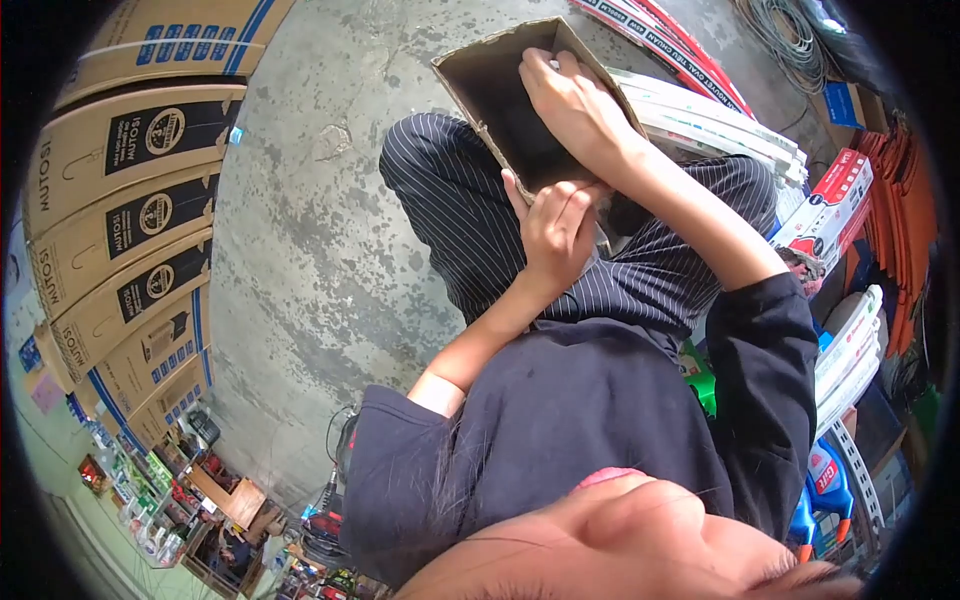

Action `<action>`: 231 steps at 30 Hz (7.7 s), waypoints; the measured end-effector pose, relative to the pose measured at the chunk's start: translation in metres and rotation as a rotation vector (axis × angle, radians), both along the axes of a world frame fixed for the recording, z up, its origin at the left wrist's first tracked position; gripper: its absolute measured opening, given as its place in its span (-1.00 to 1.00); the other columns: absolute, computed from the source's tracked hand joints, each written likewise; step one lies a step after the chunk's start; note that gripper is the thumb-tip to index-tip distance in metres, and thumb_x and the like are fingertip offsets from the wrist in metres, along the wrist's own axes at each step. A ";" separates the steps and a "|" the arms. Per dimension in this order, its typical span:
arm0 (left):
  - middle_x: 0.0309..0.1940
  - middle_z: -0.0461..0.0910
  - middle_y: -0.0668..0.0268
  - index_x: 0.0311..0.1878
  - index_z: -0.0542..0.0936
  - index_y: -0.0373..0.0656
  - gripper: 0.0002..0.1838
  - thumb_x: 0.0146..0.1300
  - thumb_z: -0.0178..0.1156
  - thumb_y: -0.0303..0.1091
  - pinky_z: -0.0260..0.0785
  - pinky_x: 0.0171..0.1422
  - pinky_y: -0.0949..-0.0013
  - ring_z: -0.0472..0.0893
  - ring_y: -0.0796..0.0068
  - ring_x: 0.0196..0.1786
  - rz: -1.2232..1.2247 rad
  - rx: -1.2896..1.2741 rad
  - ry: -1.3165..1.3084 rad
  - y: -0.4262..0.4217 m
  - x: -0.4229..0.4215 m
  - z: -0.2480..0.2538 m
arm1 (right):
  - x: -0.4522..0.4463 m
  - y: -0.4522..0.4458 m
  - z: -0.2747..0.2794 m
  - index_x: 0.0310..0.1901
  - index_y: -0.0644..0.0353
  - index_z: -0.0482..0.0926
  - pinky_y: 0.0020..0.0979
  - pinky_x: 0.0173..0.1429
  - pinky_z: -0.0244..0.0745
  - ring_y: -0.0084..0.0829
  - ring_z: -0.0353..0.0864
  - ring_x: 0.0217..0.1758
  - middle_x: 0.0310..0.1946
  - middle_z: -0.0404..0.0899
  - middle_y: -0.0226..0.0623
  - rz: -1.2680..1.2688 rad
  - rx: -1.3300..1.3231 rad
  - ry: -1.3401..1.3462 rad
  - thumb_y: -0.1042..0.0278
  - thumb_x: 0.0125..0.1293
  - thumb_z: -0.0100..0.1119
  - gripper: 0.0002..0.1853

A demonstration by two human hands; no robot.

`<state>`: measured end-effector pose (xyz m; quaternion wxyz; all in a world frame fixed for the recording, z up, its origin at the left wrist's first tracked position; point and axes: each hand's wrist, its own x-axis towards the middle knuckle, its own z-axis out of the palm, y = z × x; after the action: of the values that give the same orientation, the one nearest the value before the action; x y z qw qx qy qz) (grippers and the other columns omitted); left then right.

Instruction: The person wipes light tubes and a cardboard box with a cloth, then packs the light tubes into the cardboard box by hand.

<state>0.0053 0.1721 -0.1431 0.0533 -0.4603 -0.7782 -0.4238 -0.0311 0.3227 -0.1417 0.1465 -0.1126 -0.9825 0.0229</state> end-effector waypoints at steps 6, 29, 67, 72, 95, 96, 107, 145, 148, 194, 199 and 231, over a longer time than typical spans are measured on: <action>-0.29 0.53 0.45 -0.23 0.59 -0.04 -0.77 0.02 0.20 -0.57 -0.33 0.48 -0.24 0.56 0.44 -0.22 -0.039 0.003 0.046 0.015 -0.011 0.004 | -0.001 0.012 0.026 -0.12 0.34 0.49 -0.26 -0.02 0.51 -0.17 0.48 -0.06 0.02 0.33 -0.14 0.050 -0.107 0.008 0.51 0.08 0.08 -0.72; -0.21 0.62 0.61 -0.10 0.64 0.11 -0.60 -0.02 0.26 -0.57 -0.54 0.51 -0.18 0.56 0.59 -0.13 -0.083 -0.124 0.200 0.028 0.030 0.000 | 0.420 0.278 -0.271 0.01 0.26 0.51 -0.48 -0.28 0.46 -0.49 0.50 -0.34 -0.22 0.56 -0.30 -1.393 -1.261 0.792 0.17 -0.10 0.50 -0.38; -0.23 0.63 0.54 -0.16 0.63 0.07 -0.69 0.04 0.25 -0.56 -0.49 0.52 -0.10 0.58 0.55 -0.14 -0.059 -0.075 0.174 0.025 0.033 0.003 | 0.333 0.138 0.195 -0.10 0.31 0.57 -0.47 0.01 0.45 -0.45 0.59 -0.14 -0.21 0.62 -0.20 -0.849 0.142 1.113 0.09 0.20 0.31 -0.58; -0.23 0.60 0.59 -0.09 0.62 0.09 -0.66 0.03 0.24 -0.49 -0.54 0.51 -0.17 0.55 0.60 -0.15 -0.089 -0.049 0.169 0.017 0.025 0.001 | 0.325 0.073 0.286 -0.19 0.26 0.50 -0.28 -0.15 0.65 -0.30 0.61 -0.20 -0.28 0.53 -0.18 -0.349 0.428 0.894 0.19 0.38 0.02 -0.74; -0.23 0.56 0.51 -0.06 0.59 0.07 -0.62 0.03 0.23 -0.55 -0.42 0.50 -0.22 0.56 0.53 -0.18 -0.046 -0.024 0.066 -0.006 0.020 -0.002 | 0.294 0.027 0.313 -0.08 0.11 0.53 -0.25 0.07 0.40 -0.35 0.53 0.02 -0.06 0.56 -0.29 0.420 -0.415 1.180 0.37 0.28 0.09 -0.81; -0.23 0.56 0.51 -0.06 0.59 0.07 -0.62 0.02 0.22 -0.55 -0.41 0.50 -0.23 0.55 0.52 -0.19 -0.022 -0.029 0.070 -0.006 0.019 0.000 | 0.291 0.027 0.311 -0.08 0.12 0.53 -0.26 0.06 0.40 -0.34 0.54 0.01 -0.06 0.56 -0.28 0.413 -0.423 1.169 0.38 0.26 0.10 -0.80; -0.25 0.57 0.46 -0.11 0.57 -0.01 -0.73 0.09 0.25 -0.47 -0.31 0.45 -0.28 0.59 0.41 -0.16 -0.096 -0.095 -0.006 -0.011 0.020 0.015 | 0.189 0.001 0.249 -0.03 0.31 0.49 -0.38 0.00 0.44 -0.30 0.58 -0.09 -0.12 0.59 -0.19 0.187 -0.646 0.754 0.51 0.08 0.27 -0.62; -0.26 0.54 0.06 -0.05 0.52 -0.19 -0.69 0.26 0.15 -0.19 0.27 0.24 0.03 0.51 0.02 -0.13 -0.214 -0.348 0.019 0.041 -0.062 0.083 | 0.162 -0.030 0.028 0.13 0.25 0.40 -0.24 0.20 0.37 -0.13 0.46 0.08 0.06 0.48 -0.17 0.074 -0.812 0.522 0.56 0.05 0.28 -0.45; -0.25 0.55 0.06 -0.05 0.53 -0.19 -0.71 0.27 0.14 -0.22 0.37 -0.01 0.16 0.53 0.06 -0.13 -0.333 -0.405 0.080 0.044 -0.058 0.085 | 0.162 -0.030 0.021 0.12 0.26 0.41 -0.25 0.18 0.38 -0.15 0.48 0.07 0.03 0.50 -0.16 0.054 -0.869 0.618 0.57 0.06 0.28 -0.48; -0.01 0.47 0.06 0.09 0.46 -0.23 -0.30 0.01 0.33 0.10 0.45 0.01 0.13 0.56 0.01 -0.03 -0.301 -0.626 -0.074 0.062 -0.040 0.066 | 0.333 0.239 -0.276 0.04 0.16 0.39 -0.23 0.07 0.33 -0.26 0.52 -0.06 -0.15 0.50 -0.18 -0.488 0.042 -0.599 0.23 0.25 -0.11 -0.64; -0.01 0.47 0.07 0.09 0.46 -0.23 -0.29 0.01 0.32 0.12 0.45 0.00 0.12 0.56 0.01 -0.04 -0.308 -0.616 -0.063 0.061 -0.042 0.064 | 0.329 0.228 -0.237 -0.08 0.15 0.44 -0.19 0.03 0.37 -0.28 0.54 -0.05 -0.19 0.52 -0.23 -0.465 -0.023 -0.501 0.27 0.26 -0.10 -0.74; -0.31 0.64 0.03 -0.11 0.48 -0.23 -0.15 -0.10 0.17 0.46 0.50 -0.05 0.10 0.65 0.04 -0.16 -0.164 -0.544 -0.040 0.087 -0.132 0.055 | 0.305 0.273 0.307 0.12 0.23 0.37 -0.21 0.16 0.35 -0.09 0.47 0.10 -0.01 0.48 -0.01 -0.360 0.463 -0.063 0.39 -0.10 0.25 -0.37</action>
<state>-0.1268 0.2586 -0.0879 -0.1218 -0.5107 -0.8245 -0.2112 0.2737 0.5953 0.1649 0.1394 -0.2494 -0.9299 -0.2315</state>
